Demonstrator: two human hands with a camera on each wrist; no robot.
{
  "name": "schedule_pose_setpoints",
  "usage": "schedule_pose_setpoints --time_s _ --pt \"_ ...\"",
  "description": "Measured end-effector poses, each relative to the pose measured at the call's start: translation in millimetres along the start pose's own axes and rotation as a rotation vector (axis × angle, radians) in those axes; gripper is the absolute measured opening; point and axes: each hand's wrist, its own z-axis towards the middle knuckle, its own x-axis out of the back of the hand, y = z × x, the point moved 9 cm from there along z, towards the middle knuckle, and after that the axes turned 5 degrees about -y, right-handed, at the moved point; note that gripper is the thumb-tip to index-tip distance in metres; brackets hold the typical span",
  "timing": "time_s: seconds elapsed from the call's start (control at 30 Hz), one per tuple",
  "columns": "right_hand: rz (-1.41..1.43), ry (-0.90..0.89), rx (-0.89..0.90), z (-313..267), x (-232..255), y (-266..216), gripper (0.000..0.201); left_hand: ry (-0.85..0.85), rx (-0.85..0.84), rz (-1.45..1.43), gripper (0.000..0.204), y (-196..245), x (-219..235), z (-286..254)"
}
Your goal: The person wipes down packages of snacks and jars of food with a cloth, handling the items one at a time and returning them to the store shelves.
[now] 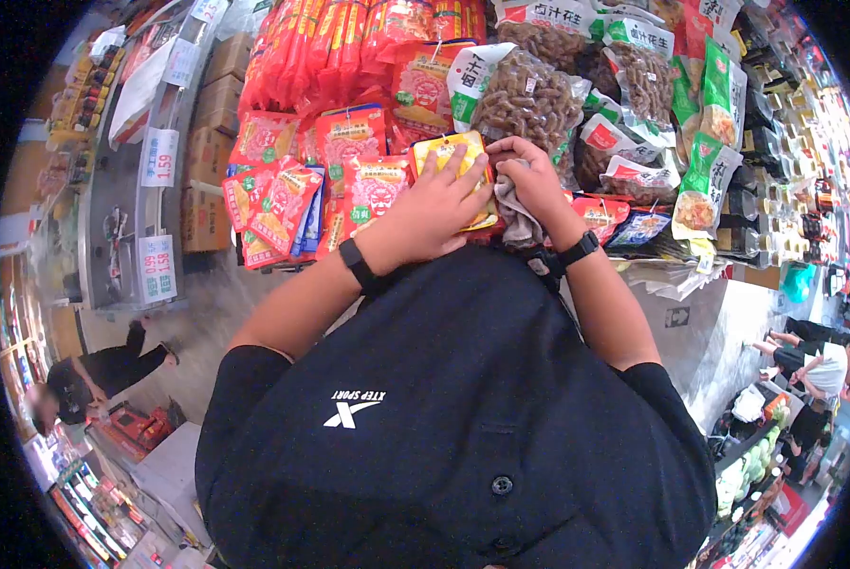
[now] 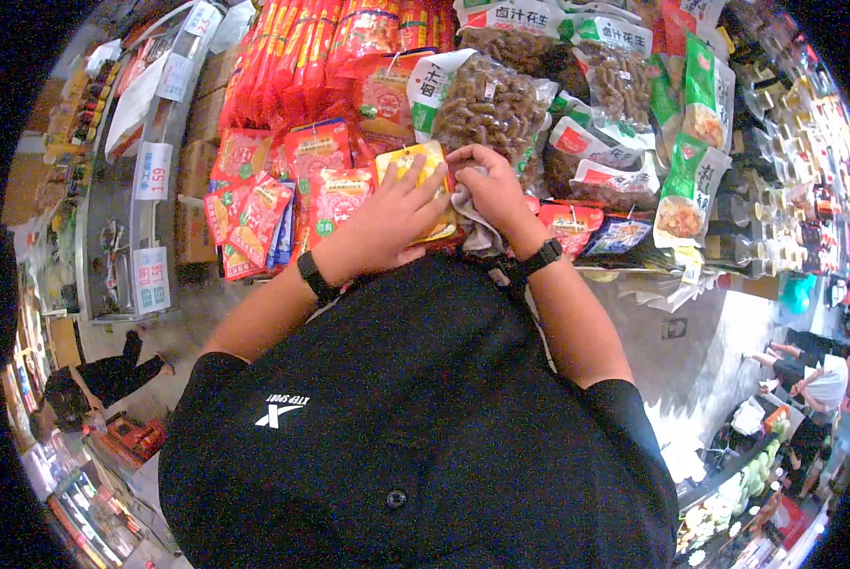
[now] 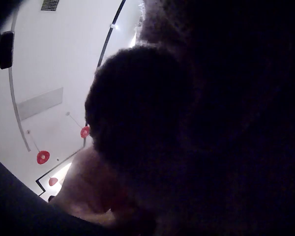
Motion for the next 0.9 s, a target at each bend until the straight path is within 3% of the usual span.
schedule_pose_setpoints --time_s 0.13,0.23,0.27,0.47,0.57,0.67,0.9 --pt "0.034 0.022 0.023 -0.7 3.1 1.5 0.030 0.100 0.007 -0.166 0.086 -14.1 4.7 -9.6" --pt "0.090 -0.026 -0.030 -0.4 -0.1 5.8 0.038 0.327 0.068 -0.281 0.075 -27.7 26.9 -23.7" --pt "0.091 -0.026 -0.030 0.7 1.0 9.1 0.038 0.326 0.069 -0.282 0.075 -26.1 29.8 -24.1" --pt "-0.104 0.013 0.025 -1.7 -3.2 -4.4 0.033 0.404 0.356 -0.409 0.068 -62.0 30.6 -34.5" --pt "-0.086 -0.004 -0.030 -4.9 -5.9 -5.4 0.037 0.690 0.414 -0.321 0.062 -76.8 63.5 -53.4" --pt "-0.082 -0.014 0.022 -1.4 -5.1 -2.6 0.038 0.682 0.496 -0.317 0.058 -98.1 71.0 -57.3" --pt "-0.134 -0.022 0.019 1.2 -3.9 0.9 0.038 0.781 0.479 -0.292 0.059 -105.5 75.5 -59.6"
